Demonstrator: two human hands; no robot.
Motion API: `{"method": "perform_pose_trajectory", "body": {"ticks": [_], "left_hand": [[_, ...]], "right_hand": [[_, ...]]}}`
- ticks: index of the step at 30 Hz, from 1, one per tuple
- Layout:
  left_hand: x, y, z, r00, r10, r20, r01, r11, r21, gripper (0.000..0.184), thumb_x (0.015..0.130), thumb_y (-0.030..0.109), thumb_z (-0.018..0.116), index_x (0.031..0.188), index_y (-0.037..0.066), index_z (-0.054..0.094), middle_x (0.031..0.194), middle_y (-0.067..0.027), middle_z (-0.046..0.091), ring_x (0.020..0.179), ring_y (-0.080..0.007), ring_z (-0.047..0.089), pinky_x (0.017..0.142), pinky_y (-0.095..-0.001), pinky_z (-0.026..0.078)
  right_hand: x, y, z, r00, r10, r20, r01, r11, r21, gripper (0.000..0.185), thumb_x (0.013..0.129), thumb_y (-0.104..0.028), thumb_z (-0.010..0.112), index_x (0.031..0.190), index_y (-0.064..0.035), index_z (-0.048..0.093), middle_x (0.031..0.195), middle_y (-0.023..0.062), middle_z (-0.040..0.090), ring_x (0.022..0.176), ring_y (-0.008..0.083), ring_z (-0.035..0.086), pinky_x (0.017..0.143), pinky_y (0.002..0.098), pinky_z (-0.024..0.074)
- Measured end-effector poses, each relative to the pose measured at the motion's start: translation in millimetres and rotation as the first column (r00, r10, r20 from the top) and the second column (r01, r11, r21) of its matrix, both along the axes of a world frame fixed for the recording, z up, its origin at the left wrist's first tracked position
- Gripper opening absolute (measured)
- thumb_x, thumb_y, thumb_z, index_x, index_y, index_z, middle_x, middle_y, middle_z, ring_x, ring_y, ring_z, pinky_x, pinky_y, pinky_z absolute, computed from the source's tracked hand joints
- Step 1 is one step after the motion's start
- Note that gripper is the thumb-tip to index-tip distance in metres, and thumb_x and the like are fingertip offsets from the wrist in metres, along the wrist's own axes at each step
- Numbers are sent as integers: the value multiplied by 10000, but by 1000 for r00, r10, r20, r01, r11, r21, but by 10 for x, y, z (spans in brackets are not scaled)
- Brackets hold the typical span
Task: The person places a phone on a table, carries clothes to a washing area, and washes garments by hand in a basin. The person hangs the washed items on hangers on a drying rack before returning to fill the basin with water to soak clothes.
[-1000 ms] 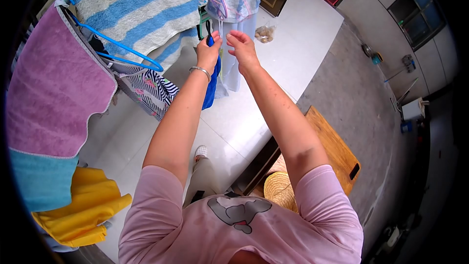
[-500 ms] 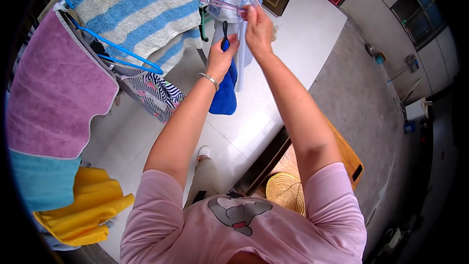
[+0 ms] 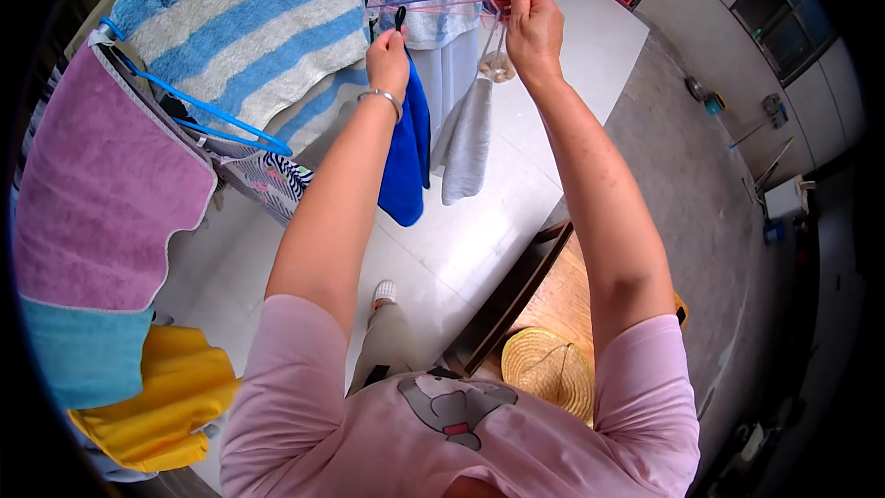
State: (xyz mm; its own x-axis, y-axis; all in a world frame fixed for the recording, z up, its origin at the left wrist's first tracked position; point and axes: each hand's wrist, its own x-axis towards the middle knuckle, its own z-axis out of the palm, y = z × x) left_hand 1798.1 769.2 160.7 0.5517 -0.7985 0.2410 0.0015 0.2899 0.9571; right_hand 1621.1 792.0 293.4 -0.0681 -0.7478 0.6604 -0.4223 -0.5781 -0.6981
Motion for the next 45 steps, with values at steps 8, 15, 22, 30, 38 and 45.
{"method": "perform_pose_trajectory", "body": {"ticks": [8,15,22,30,38,45], "left_hand": [[523,-297,119,973,214,91,-227,959,171,321,796,211,657,1042,8,629,921,-82,647,804,-155,571,756,-264,436],[577,-243,215,965,234,-120,-209,959,192,212,793,182,535,695,22,633,635,-48,604,565,-117,514,556,-237,390],[794,-124,76,897,441,-29,-438,895,83,258,831,212,503,875,17,667,750,-77,638,713,-158,563,703,-262,428],[1096,-241,-206,964,264,22,-264,952,156,264,832,121,555,1070,15,597,808,-68,635,710,-108,528,654,-236,423],[881,-45,-321,992,112,-55,-114,992,-45,198,880,127,517,992,-29,563,830,-74,639,781,-116,581,725,-223,423],[857,103,-442,986,37,-161,-48,997,-62,209,871,109,535,1040,-14,539,868,-91,642,809,-127,580,733,-228,436]], "right_hand": [[-165,-125,291,998,49,-29,-50,999,-18,344,924,-334,412,810,-75,607,671,42,637,578,163,596,571,305,446],[-162,43,392,1000,0,-20,-1,1000,-31,364,928,-319,413,795,-33,594,631,51,605,534,134,552,529,266,416],[-244,7,623,992,-79,-96,57,975,-217,352,926,-250,428,685,-8,517,535,103,513,500,182,519,488,308,395],[-361,-130,714,991,132,-35,-134,989,-66,357,932,-282,437,704,-19,516,548,27,495,510,116,477,478,274,383],[-356,-285,831,994,49,-93,-61,989,-131,353,936,-273,425,731,-7,535,576,40,516,534,113,493,499,263,396],[-348,-324,757,993,98,-61,-106,985,-138,363,944,-272,404,718,-11,516,590,33,505,546,107,475,513,258,389]]}}
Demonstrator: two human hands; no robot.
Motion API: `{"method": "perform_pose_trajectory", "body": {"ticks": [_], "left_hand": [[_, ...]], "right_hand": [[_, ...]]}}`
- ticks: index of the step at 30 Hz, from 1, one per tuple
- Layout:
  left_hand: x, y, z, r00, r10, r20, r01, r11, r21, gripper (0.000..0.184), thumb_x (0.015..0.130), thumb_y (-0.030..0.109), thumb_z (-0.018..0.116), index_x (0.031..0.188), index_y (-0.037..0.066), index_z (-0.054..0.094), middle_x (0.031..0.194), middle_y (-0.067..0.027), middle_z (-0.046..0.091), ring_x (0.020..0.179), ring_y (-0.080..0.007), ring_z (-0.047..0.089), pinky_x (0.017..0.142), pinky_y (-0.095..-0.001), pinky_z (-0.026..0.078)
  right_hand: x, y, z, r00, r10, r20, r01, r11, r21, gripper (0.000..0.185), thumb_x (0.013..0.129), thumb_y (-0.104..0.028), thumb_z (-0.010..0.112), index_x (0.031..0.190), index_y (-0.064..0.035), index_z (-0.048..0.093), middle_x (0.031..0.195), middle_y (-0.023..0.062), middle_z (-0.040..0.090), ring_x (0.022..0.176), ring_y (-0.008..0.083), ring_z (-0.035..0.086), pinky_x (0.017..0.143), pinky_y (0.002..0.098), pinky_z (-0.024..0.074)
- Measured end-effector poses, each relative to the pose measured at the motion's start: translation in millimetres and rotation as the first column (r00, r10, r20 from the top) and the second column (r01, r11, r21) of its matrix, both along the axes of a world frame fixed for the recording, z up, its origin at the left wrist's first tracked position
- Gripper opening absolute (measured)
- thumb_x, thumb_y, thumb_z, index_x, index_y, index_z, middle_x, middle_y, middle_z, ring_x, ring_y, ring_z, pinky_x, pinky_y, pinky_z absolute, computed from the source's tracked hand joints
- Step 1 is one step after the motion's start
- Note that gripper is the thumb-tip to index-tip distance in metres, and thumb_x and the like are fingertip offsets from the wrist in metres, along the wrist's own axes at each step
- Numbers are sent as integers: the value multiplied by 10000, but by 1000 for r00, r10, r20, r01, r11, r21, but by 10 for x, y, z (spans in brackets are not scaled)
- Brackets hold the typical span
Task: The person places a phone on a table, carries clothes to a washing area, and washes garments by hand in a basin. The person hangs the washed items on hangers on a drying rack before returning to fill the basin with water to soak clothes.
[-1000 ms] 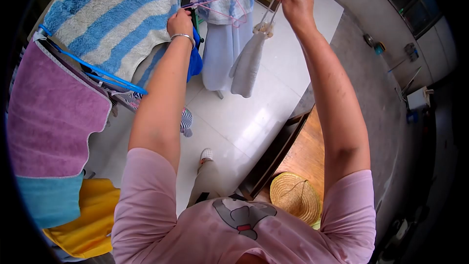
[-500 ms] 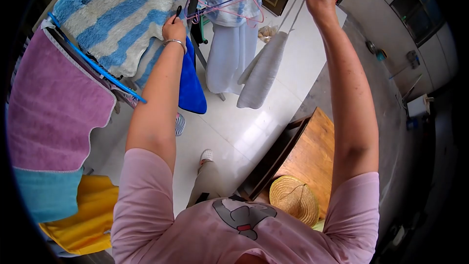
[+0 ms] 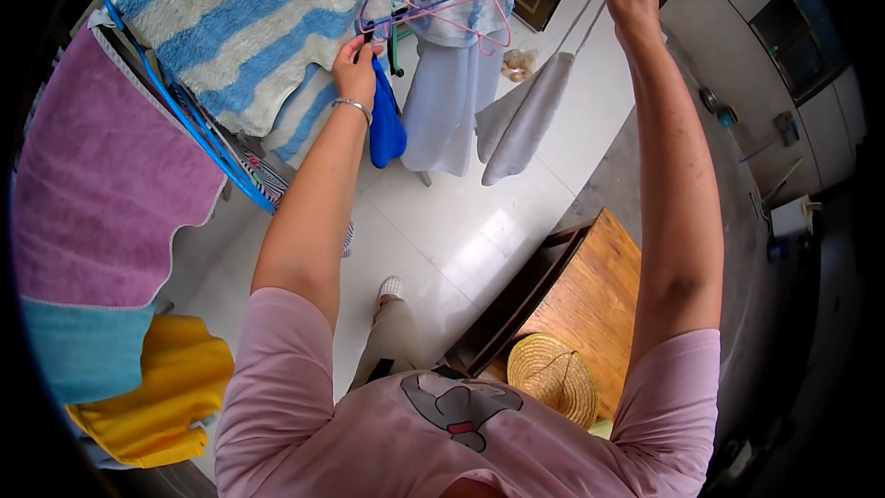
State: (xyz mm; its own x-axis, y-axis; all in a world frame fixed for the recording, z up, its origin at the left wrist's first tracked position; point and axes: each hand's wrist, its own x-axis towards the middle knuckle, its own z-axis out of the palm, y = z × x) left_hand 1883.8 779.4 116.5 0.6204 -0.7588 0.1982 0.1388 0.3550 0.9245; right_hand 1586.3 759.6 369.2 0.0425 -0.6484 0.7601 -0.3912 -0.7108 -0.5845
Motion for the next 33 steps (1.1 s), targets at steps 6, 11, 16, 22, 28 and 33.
{"method": "perform_pose_trajectory", "body": {"ticks": [6,11,16,22,28,33], "left_hand": [[-50,76,61,994,-5,-113,5,1000,-4,211,846,95,575,1032,0,550,900,-93,638,820,-126,582,731,-223,446],[-45,82,30,982,-34,-185,29,999,-33,199,825,85,604,1005,11,561,893,-80,632,822,-122,582,727,-219,449],[-19,98,25,974,-54,-219,39,997,-73,189,819,56,590,1002,16,564,866,-64,626,802,-118,579,726,-219,447],[26,119,37,974,-23,-227,4,997,-83,183,812,52,591,992,23,573,856,-51,614,779,-112,571,724,-217,441],[31,134,69,993,22,-115,-26,999,-31,203,817,40,580,1017,8,564,873,-55,618,793,-112,569,733,-213,436],[6,146,59,985,-99,-139,96,995,-29,206,827,87,586,1013,1,561,901,-67,632,815,-106,568,738,-206,427]], "right_hand": [[18,9,-20,1000,13,11,-14,999,37,374,946,-283,395,708,-17,509,586,36,506,541,107,471,512,255,386],[46,80,-40,1000,-6,6,6,1000,24,385,945,-290,390,700,-19,510,580,37,508,530,107,474,501,251,383],[53,69,-79,1000,-3,31,1,998,60,391,942,-299,389,695,-22,512,574,36,507,526,107,474,492,251,379],[83,107,-99,999,-41,6,41,999,31,382,941,-294,389,699,-25,513,571,32,504,521,105,471,491,252,379],[66,77,-160,999,-50,4,49,995,82,366,941,-319,393,799,-24,556,627,42,536,572,111,500,529,249,404],[0,-110,-330,998,18,60,-23,997,75,367,929,-297,421,771,-3,575,599,45,554,531,105,473,509,272,385]]}}
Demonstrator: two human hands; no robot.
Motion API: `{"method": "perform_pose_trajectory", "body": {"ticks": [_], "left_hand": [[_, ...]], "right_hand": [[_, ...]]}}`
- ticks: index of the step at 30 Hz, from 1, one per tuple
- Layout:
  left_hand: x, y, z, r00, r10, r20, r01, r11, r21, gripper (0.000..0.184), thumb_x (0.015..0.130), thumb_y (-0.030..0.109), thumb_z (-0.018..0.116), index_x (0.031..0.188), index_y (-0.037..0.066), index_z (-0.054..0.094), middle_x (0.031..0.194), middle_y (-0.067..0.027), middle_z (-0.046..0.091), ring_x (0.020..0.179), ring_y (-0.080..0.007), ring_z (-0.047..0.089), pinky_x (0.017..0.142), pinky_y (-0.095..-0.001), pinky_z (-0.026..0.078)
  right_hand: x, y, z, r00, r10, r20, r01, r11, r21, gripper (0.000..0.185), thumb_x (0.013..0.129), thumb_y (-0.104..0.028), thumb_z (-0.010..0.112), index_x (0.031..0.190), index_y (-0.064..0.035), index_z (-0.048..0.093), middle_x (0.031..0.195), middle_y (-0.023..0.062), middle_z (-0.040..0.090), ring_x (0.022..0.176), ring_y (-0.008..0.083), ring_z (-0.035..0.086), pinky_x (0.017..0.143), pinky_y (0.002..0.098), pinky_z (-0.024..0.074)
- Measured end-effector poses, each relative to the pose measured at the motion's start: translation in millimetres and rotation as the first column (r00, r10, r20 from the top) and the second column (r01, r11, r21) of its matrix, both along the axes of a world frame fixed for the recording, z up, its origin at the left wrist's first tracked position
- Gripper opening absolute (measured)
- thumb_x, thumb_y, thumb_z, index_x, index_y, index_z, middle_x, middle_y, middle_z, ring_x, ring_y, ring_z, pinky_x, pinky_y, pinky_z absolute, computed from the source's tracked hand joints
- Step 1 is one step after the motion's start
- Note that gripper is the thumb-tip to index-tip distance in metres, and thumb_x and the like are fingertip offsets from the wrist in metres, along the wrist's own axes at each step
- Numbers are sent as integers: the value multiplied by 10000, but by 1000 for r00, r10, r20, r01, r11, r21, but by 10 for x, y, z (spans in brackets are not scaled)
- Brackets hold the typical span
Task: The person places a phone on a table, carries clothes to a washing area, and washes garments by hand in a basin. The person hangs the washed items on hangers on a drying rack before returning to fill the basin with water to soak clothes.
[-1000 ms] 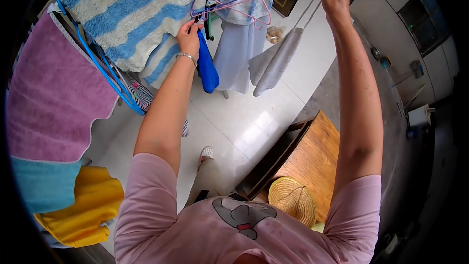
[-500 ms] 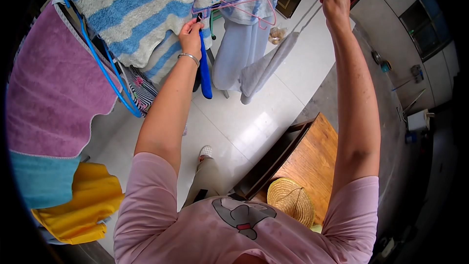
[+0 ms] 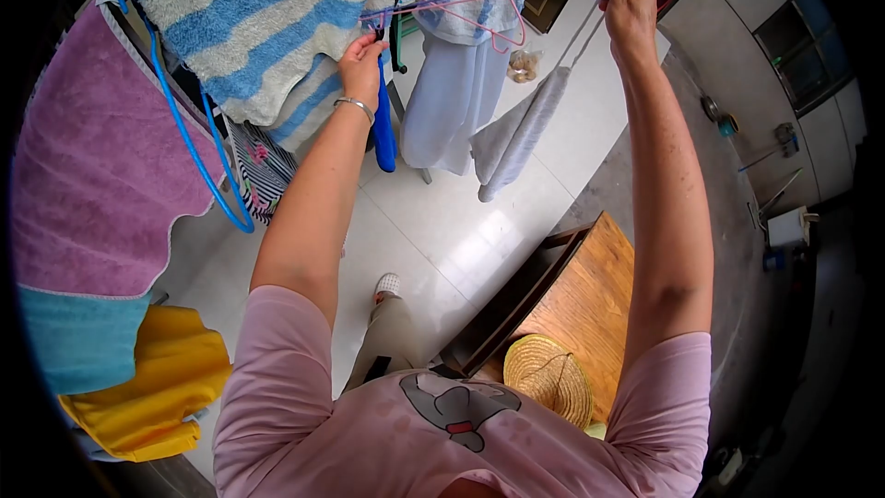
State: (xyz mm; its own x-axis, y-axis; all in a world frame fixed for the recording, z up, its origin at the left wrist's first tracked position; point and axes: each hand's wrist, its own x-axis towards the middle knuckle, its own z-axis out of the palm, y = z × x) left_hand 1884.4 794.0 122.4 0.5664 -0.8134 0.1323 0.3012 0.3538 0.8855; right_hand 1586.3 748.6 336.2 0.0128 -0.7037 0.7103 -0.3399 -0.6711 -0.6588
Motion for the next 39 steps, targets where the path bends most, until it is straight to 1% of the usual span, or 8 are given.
{"method": "perform_pose_trajectory", "body": {"ticks": [4,7,16,19,22,31,37,39], "left_hand": [[14,-4,-29,1000,-25,7,25,1000,9,211,834,121,595,1008,8,560,904,-63,637,820,-99,566,750,-212,423],[10,8,-40,999,6,35,-7,1000,5,210,836,131,599,1005,14,561,894,-59,637,811,-98,562,751,-218,423],[53,-78,168,981,80,-175,-75,997,35,171,829,88,575,984,19,596,853,-55,624,783,-111,559,735,-225,430],[64,-126,246,987,58,-151,-59,998,1,182,825,75,572,994,19,609,850,-49,617,775,-110,556,736,-217,427],[86,-163,262,987,48,-155,-48,999,7,197,823,69,574,1009,17,617,843,-31,611,783,-105,550,744,-202,416],[155,-291,200,997,76,28,-77,996,38,200,813,103,622,995,23,638,936,-24,629,856,-87,546,757,-184,406],[157,-279,213,995,46,87,-51,997,57,194,812,130,636,975,25,649,891,-14,636,797,-76,545,706,-183,413],[160,-252,211,985,38,171,-46,998,42,192,806,140,645,963,31,654,889,-12,637,788,-73,546,702,-181,413]], "right_hand": [[60,65,-3,1000,0,25,0,1000,4,363,932,-293,417,771,-6,571,592,35,543,521,95,463,492,259,374],[63,98,-22,1000,29,9,-29,1000,9,357,936,-288,412,776,-9,567,590,33,543,510,85,463,477,245,370],[51,155,-54,999,30,-45,-31,999,-18,349,944,-284,403,776,-23,561,574,20,539,486,74,454,459,240,363],[52,178,-52,998,45,-53,-46,999,-23,347,945,-283,403,771,-24,556,568,14,533,484,70,449,456,239,358],[49,183,-38,997,43,-70,-45,998,-32,347,945,-282,401,767,-26,553,563,13,528,483,70,446,453,239,353],[62,209,-17,997,22,-76,-24,1000,-17,338,944,-272,405,770,-23,554,582,19,535,499,71,450,467,238,363],[40,183,-26,997,58,-46,-58,998,-5,334,940,-272,412,780,-21,565,587,21,535,508,70,450,470,233,363],[37,184,-19,998,49,-43,-50,999,-5,337,939,-271,415,777,-18,566,590,22,537,516,74,456,480,236,368]]}}
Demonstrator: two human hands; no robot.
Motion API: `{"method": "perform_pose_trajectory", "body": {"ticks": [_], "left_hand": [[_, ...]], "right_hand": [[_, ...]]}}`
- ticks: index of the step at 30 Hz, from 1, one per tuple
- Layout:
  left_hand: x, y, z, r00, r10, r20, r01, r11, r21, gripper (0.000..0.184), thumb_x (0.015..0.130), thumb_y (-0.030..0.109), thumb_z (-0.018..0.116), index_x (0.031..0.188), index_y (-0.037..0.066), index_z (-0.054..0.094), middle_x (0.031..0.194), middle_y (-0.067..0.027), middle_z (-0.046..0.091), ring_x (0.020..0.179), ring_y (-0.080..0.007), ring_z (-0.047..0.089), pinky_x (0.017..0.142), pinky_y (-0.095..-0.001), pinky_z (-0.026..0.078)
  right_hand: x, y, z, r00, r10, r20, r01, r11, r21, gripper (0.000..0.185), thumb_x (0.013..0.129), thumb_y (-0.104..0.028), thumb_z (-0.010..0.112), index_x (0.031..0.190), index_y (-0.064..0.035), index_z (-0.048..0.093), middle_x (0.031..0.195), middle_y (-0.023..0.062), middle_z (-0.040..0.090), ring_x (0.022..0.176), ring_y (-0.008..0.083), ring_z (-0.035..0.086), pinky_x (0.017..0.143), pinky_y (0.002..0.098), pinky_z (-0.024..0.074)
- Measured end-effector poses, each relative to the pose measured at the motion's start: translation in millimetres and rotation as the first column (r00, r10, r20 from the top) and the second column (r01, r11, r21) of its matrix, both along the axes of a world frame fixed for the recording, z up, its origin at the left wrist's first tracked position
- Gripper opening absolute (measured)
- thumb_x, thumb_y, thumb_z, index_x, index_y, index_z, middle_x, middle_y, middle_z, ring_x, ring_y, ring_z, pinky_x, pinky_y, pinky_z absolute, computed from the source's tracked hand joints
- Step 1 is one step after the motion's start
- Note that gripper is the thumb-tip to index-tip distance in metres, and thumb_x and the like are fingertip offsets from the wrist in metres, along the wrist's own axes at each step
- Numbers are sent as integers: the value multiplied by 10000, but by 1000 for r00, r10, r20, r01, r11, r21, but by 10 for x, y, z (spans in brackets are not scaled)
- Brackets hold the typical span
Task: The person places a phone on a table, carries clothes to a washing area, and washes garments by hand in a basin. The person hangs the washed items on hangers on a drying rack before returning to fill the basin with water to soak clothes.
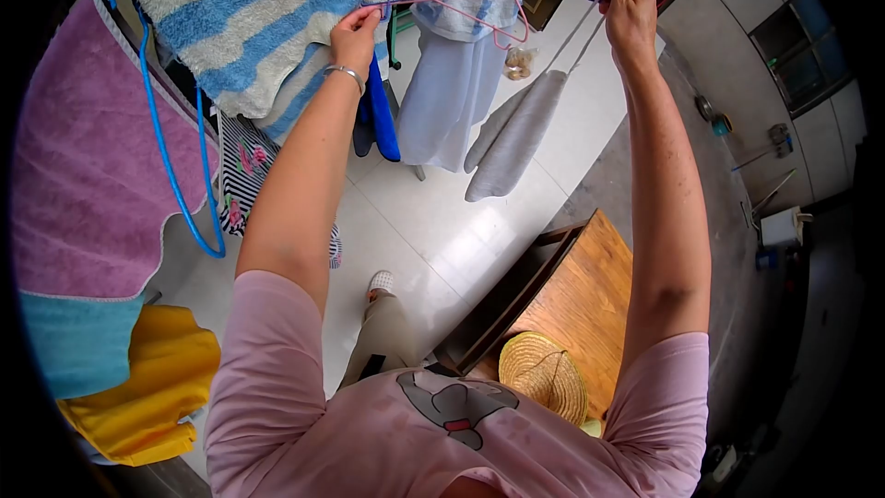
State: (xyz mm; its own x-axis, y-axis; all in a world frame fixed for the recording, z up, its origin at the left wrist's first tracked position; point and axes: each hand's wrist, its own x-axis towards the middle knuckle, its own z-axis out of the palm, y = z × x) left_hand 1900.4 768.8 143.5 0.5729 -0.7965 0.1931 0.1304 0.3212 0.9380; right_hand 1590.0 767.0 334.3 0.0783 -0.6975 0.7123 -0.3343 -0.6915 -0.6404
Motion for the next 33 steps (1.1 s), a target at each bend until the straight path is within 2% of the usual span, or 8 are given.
{"method": "perform_pose_trajectory", "body": {"ticks": [9,16,20,22,27,28,31,33], "left_hand": [[-128,265,-92,889,289,354,-299,954,-29,199,770,143,680,946,54,652,820,-15,648,750,-68,575,716,-174,411],[-46,249,-385,954,81,290,-78,997,-20,333,763,90,662,1083,36,587,1041,-85,607,946,-138,563,837,-245,426],[-115,508,12,752,94,652,-368,881,298,465,755,107,660,1197,38,529,1125,-143,582,1019,-204,551,882,-286,414],[6,359,-123,875,104,472,-247,936,252,462,753,104,661,1192,39,533,1134,-149,577,1043,-218,544,893,-294,407],[121,264,-518,934,117,337,-151,985,78,450,742,174,671,1167,75,562,1137,-136,583,1010,-242,566,887,-307,417],[-4,413,-441,958,97,271,-122,989,80,409,756,98,648,1143,0,558,1127,-128,587,1002,-212,568,872,-289,426],[-413,964,-338,990,-139,30,130,970,204,415,793,80,622,1191,14,522,1191,-114,544,1080,-195,513,925,-283,382],[-635,1329,-554,960,-250,124,215,946,244,395,802,104,615,1182,31,535,1178,-91,553,1081,-180,505,924,-278,377]], "right_hand": [[34,-9,-74,998,-52,40,54,997,-61,341,933,-261,426,764,0,565,609,47,564,550,108,503,532,265,402],[106,-7,-211,991,43,127,-42,999,-15,322,934,-250,431,771,-9,568,625,41,569,551,85,491,505,234,391],[157,-28,-416,981,130,147,-140,988,58,318,936,-288,438,833,-17,570,687,41,592,589,83,506,529,218,397],[196,11,-467,974,113,199,-145,977,155,315,932,-293,445,850,-14,568,721,54,604,629,89,522,561,224,408],[310,49,-584,946,55,319,-164,930,328,316,899,-326,502,913,-15,561,814,82,629,690,110,544,612,223,412],[314,47,-603,949,28,315,-153,912,381,338,871,-346,536,957,-20,554,845,73,632,727,114,547,621,222,404],[344,101,-634,929,8,370,-179,885,430,365,851,-359,556,995,-24,549,874,58,633,768,115,548,641,237,400],[284,182,-636,944,-3,329,-149,888,434,444,834,-367,578,1074,4,530,983,84,607,862,136,545,731,278,415]]}}
